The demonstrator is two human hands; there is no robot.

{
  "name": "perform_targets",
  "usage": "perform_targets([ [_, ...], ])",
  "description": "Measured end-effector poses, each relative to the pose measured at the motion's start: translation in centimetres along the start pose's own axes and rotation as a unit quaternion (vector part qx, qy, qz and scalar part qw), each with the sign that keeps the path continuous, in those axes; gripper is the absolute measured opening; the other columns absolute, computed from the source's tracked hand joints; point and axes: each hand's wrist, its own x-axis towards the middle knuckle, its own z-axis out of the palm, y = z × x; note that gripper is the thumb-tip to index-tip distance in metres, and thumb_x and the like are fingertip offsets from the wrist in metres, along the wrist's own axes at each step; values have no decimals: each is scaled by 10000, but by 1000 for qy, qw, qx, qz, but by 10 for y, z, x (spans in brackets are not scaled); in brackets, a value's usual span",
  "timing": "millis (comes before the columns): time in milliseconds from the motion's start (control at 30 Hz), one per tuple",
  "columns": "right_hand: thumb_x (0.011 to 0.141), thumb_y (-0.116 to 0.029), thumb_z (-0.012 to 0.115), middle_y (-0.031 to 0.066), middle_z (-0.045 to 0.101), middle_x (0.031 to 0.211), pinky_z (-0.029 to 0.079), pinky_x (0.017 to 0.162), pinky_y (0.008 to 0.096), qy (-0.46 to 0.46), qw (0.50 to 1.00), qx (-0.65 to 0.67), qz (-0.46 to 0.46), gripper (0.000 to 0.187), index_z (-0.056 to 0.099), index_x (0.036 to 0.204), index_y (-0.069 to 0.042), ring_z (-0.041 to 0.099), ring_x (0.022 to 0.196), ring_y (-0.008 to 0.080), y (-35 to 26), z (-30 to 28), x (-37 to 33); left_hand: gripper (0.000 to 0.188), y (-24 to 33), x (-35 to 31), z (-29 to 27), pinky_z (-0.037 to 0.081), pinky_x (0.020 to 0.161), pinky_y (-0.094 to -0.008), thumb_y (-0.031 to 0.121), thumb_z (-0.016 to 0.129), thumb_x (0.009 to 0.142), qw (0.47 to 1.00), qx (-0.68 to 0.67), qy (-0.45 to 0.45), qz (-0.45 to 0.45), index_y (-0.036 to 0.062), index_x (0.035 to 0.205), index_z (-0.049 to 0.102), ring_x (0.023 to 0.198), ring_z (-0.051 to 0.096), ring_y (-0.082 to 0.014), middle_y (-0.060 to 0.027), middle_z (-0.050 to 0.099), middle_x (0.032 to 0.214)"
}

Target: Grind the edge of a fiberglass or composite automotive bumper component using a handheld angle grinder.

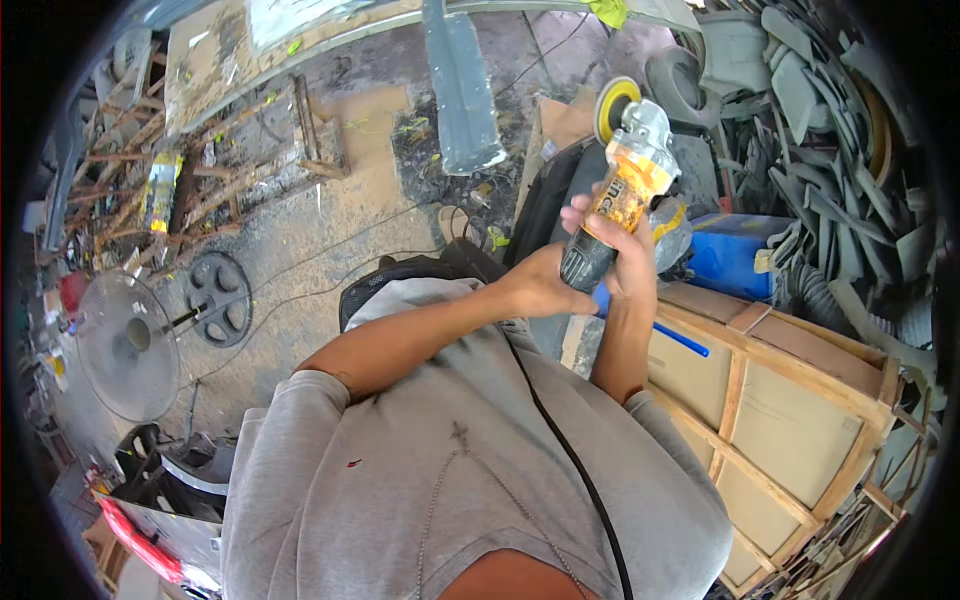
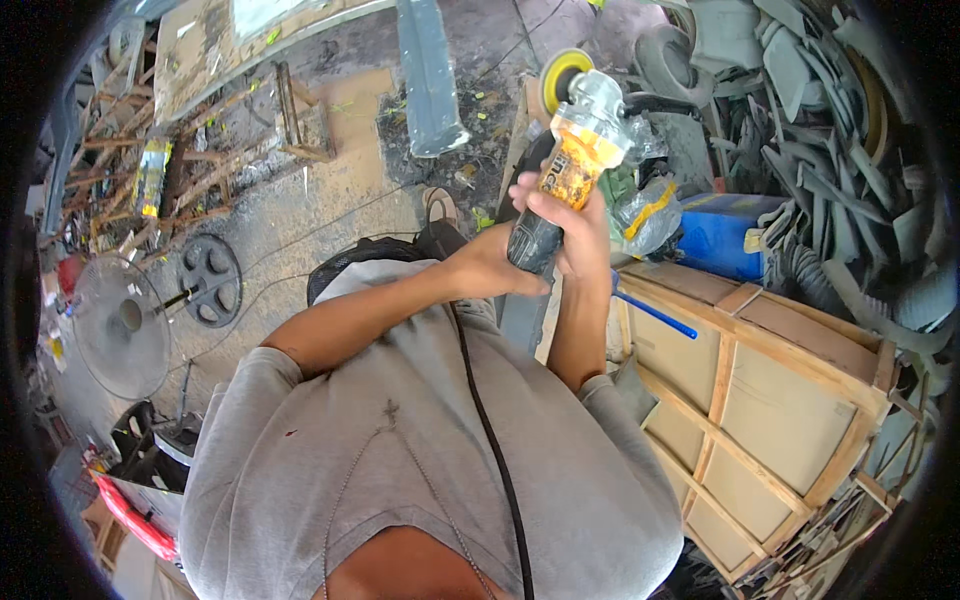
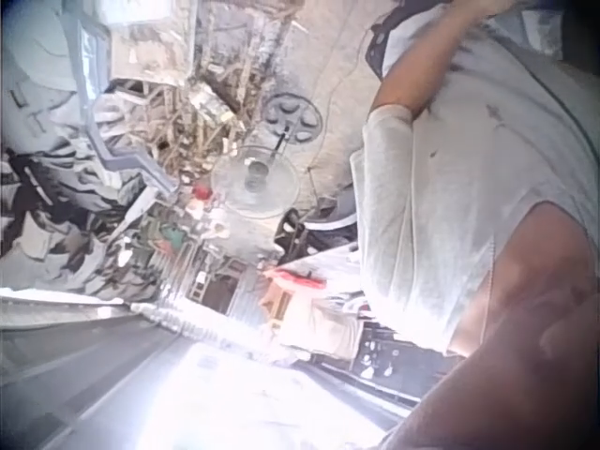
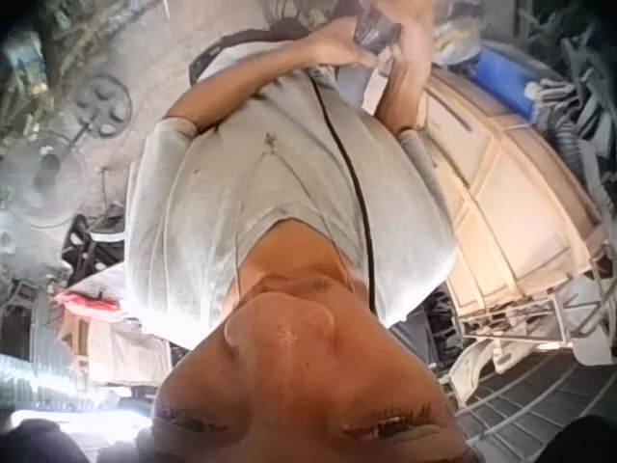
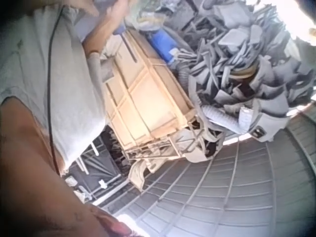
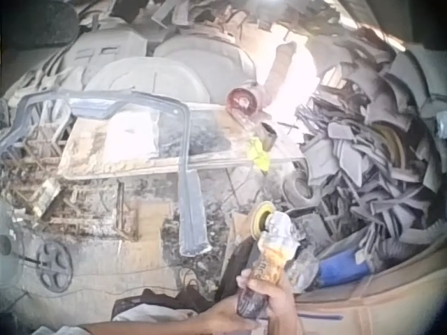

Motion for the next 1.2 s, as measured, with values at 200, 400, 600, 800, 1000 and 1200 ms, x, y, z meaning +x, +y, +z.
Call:
perform_targets([
  [200,710,-5,749,96,645,836,520,661,301,34,993,-73,85,412,563,1076,26,633,675,178,2,-50,53,491,-11,54,-7,489,837,-327,208,794,747,991,127,-1,-32,23,1128,546,956,606,-162,-78,639,999],
  [400,620,16,776,70,649,913,516,739,310,-65,949,-240,193,537,563,1114,24,639,819,164,23,-96,77,345,-24,15,-116,478,880,-318,227,678,884,950,247,157,-108,26,1154,603,974,614,-180,-78,660,1009],
  [600,590,-48,779,56,633,963,483,789,275,-180,932,-230,214,602,558,1145,23,604,837,133,60,-101,103,271,-113,-172,-214,509,777,-277,202,593,938,733,-8,658,-171,-9,1108,604,874,632,-150,-63,659,973],
  [800,595,-38,756,53,629,930,486,768,279,-188,902,-270,279,585,561,1145,17,603,819,126,65,-103,120,291,-218,-326,-173,494,629,-276,277,550,943,639,-262,650,-318,42,1112,580,760,635,-161,-68,662,898],
  [1000,582,-19,752,34,620,860,487,746,277,-136,903,-255,318,563,569,1114,5,597,791,117,49,-92,111,301,-230,-302,-133,482,659,-278,268,553,946,615,-240,642,-389,47,1149,577,815,613,-129,-52,655,953],
  [1200,578,-21,756,17,618,846,488,722,273,-158,906,-220,324,532,572,1076,5,598,768,111,60,-78,106,272,-181,-252,-156,451,703,-240,286,571,945,757,-64,518,-395,70,1104,611,826,600,-105,-5,648,931],
])
